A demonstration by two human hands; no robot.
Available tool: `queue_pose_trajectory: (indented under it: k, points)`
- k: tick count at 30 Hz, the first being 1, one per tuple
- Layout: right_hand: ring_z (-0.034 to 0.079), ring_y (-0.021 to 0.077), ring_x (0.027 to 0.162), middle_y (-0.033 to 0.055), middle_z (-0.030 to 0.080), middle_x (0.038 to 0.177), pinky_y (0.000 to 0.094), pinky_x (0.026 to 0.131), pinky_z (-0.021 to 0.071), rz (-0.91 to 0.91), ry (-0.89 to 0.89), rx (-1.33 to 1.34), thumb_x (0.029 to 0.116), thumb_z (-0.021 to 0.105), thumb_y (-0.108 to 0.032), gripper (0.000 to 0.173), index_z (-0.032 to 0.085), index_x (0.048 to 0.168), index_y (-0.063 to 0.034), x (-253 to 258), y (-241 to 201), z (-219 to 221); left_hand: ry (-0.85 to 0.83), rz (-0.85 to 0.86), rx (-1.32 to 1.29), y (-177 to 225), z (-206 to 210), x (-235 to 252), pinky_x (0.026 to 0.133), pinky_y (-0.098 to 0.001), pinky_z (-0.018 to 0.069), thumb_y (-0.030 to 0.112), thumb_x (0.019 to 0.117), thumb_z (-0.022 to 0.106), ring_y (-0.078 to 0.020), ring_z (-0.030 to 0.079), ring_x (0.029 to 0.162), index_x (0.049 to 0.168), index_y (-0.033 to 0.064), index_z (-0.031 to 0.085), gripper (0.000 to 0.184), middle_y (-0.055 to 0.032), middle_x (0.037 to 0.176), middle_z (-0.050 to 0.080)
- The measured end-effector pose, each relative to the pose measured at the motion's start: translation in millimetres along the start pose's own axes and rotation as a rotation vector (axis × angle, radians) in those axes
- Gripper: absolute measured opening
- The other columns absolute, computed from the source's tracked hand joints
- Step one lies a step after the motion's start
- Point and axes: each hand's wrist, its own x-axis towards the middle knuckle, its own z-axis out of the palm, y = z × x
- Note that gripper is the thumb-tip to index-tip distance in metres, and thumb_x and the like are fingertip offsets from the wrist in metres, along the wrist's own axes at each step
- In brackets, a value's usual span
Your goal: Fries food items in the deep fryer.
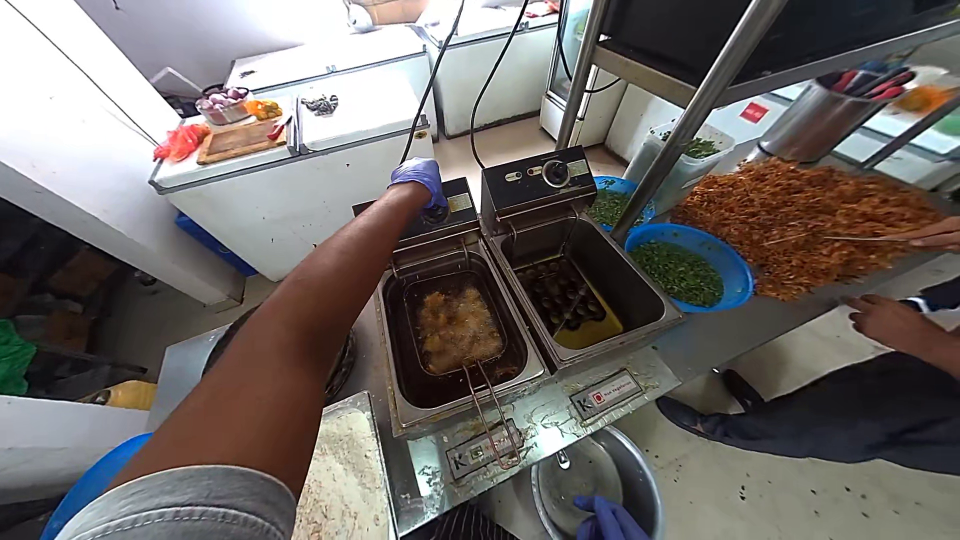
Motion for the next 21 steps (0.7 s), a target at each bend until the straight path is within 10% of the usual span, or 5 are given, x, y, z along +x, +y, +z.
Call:
queue_pose_trajectory:
  k: [7,14,18,21]
  points:
    - [0.071,0.0199,0.069,0.0104,0.073,0.081,0.0362,0.067,0.0625,0.039,-0.162,0.021,0.1116,0.04,-0.022,0.038,0.07,0.113,0.0013,21,-61,40,0.094,0.066,-0.063,-22,14,-13,0.086,-0.0676,0.0506,0.057,0.0947,0.06,-0.043,0.067,0.11,0.096,0.0022,0.072,0.056,-0.0235,0.109,0.07]
    - [0.072,0.0358,0.104,0.0191,0.069,0.125,0.0522,0.086,0.0619,0.513,-0.566,0.325,0.1108,0.042,-0.04,0.05,0.045,0.151,-0.0101,59,-115,88,0.442,0.15,-0.702,-71,10,-127,0.093,-0.0531,0.0559,0.051,0.105,0.046,-0.0209,0.071,0.104,0.126,0.0194,0.071,0.045,-0.0033,0.114,0.075]
    - [0.074,0.0225,0.083,0.0102,0.074,0.115,0.035,0.064,0.059,0.666,-0.556,0.156,0.1096,0.044,-0.044,0.044,0.053,0.14,-0.014,73,-140,115,0.533,0.137,-1.005,-117,34,-222,0.079,-0.0383,0.0632,0.043,0.1072,0.05,-0.0144,0.074,0.089,0.128,0.0161,0.069,0.039,-0.0009,0.113,0.075]
    - [0.05,0.0087,0.05,0.0002,0.064,0.08,0.0222,0.043,0.0389,0.681,-0.472,0.015,0.1094,0.045,-0.042,0.036,0.064,0.123,-0.0142,78,-134,130,0.602,0.028,-1.067,-154,66,-279,0.079,-0.0373,0.0627,0.036,0.108,0.049,-0.0165,0.074,0.088,0.13,0.0118,0.068,0.038,-0.0027,0.114,0.075]
